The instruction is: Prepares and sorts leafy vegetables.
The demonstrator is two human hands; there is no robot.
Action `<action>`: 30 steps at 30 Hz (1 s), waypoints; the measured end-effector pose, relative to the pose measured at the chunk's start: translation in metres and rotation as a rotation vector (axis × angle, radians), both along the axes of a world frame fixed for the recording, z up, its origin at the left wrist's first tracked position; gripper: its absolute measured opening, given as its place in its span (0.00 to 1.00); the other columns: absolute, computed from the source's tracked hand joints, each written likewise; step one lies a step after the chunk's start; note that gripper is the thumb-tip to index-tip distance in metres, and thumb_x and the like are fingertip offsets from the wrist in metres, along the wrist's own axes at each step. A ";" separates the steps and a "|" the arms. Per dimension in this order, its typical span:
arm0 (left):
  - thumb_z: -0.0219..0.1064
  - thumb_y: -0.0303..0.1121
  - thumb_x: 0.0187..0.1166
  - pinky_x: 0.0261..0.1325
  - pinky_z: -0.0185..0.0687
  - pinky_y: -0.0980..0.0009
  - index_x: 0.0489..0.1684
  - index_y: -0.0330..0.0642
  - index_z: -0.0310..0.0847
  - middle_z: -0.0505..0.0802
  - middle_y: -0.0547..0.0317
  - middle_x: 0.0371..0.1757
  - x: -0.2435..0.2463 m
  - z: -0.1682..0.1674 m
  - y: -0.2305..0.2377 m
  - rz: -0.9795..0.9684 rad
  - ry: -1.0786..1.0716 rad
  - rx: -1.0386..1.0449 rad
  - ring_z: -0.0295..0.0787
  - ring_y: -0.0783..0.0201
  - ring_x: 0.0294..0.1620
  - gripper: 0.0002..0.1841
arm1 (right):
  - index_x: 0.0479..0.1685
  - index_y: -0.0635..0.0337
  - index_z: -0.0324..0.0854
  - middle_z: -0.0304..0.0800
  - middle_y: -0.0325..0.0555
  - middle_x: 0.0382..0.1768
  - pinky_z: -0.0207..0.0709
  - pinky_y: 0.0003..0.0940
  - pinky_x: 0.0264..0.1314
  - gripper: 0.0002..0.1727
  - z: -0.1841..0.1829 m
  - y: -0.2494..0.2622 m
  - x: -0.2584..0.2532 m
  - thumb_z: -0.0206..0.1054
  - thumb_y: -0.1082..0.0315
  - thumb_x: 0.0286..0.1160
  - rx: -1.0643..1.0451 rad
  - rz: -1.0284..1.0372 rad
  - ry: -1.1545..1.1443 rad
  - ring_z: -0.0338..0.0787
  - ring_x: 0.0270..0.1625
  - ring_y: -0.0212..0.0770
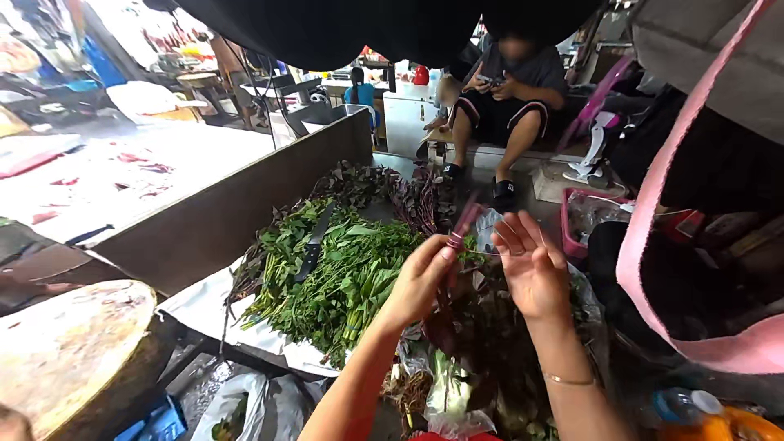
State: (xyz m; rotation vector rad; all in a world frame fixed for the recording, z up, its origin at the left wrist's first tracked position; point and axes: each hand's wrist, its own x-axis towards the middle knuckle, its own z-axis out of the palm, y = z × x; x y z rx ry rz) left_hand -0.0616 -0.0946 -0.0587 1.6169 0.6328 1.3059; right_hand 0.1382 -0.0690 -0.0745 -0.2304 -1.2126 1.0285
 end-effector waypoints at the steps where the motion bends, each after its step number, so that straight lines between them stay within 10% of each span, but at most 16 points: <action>1: 0.48 0.34 0.91 0.40 0.80 0.77 0.59 0.35 0.79 0.83 0.70 0.30 0.001 0.005 -0.005 -0.032 0.100 0.024 0.79 0.77 0.31 0.16 | 0.73 0.49 0.81 0.90 0.40 0.66 0.81 0.39 0.73 0.37 0.000 0.013 0.007 0.75 0.39 0.65 -0.035 0.086 -0.029 0.89 0.67 0.39; 4: 0.49 0.36 0.93 0.34 0.75 0.82 0.59 0.36 0.81 0.80 0.72 0.28 0.004 0.016 -0.003 -0.145 0.374 -0.004 0.75 0.81 0.27 0.17 | 0.71 0.57 0.83 0.93 0.42 0.59 0.84 0.35 0.65 0.40 0.026 0.037 0.034 0.77 0.38 0.63 0.062 0.248 -0.449 0.91 0.59 0.37; 9: 0.52 0.36 0.91 0.36 0.74 0.83 0.44 0.36 0.82 0.80 0.72 0.27 0.007 0.019 0.007 -0.269 0.547 -0.031 0.75 0.83 0.27 0.14 | 0.40 0.57 0.96 0.95 0.34 0.33 0.78 0.34 0.59 0.16 0.076 0.000 0.018 0.72 0.55 0.67 0.514 -0.148 -1.110 0.89 0.42 0.26; 16: 0.50 0.38 0.92 0.34 0.75 0.83 0.57 0.37 0.83 0.82 0.71 0.29 -0.011 0.018 0.005 -0.367 0.586 -0.045 0.76 0.82 0.27 0.17 | 0.60 0.65 0.89 0.97 0.38 0.46 0.88 0.31 0.59 0.29 0.059 0.012 0.042 0.79 0.52 0.65 0.220 0.017 -0.834 0.94 0.50 0.31; 22: 0.57 0.31 0.86 0.44 0.80 0.78 0.47 0.36 0.84 0.86 0.67 0.34 0.006 0.017 0.011 -0.125 0.578 -0.083 0.81 0.81 0.34 0.11 | 0.46 0.50 0.96 0.94 0.38 0.34 0.74 0.51 0.62 0.15 0.064 -0.039 -0.013 0.70 0.52 0.76 0.658 -0.566 -1.335 0.89 0.47 0.44; 26: 0.50 0.34 0.92 0.50 0.82 0.74 0.52 0.36 0.85 0.90 0.63 0.38 0.000 0.015 0.011 0.129 0.383 -0.057 0.85 0.77 0.39 0.16 | 0.52 0.54 0.94 0.97 0.40 0.47 0.74 0.38 0.76 0.12 0.025 -0.053 -0.029 0.69 0.59 0.83 0.640 -0.432 -0.732 0.90 0.59 0.37; 30: 0.47 0.34 0.92 0.40 0.81 0.79 0.51 0.36 0.82 0.84 0.68 0.30 -0.001 0.014 -0.004 0.233 0.176 0.034 0.81 0.78 0.31 0.16 | 0.65 0.49 0.88 0.93 0.42 0.64 0.82 0.39 0.74 0.23 0.004 -0.037 -0.026 0.74 0.50 0.74 0.024 -0.064 0.037 0.90 0.68 0.40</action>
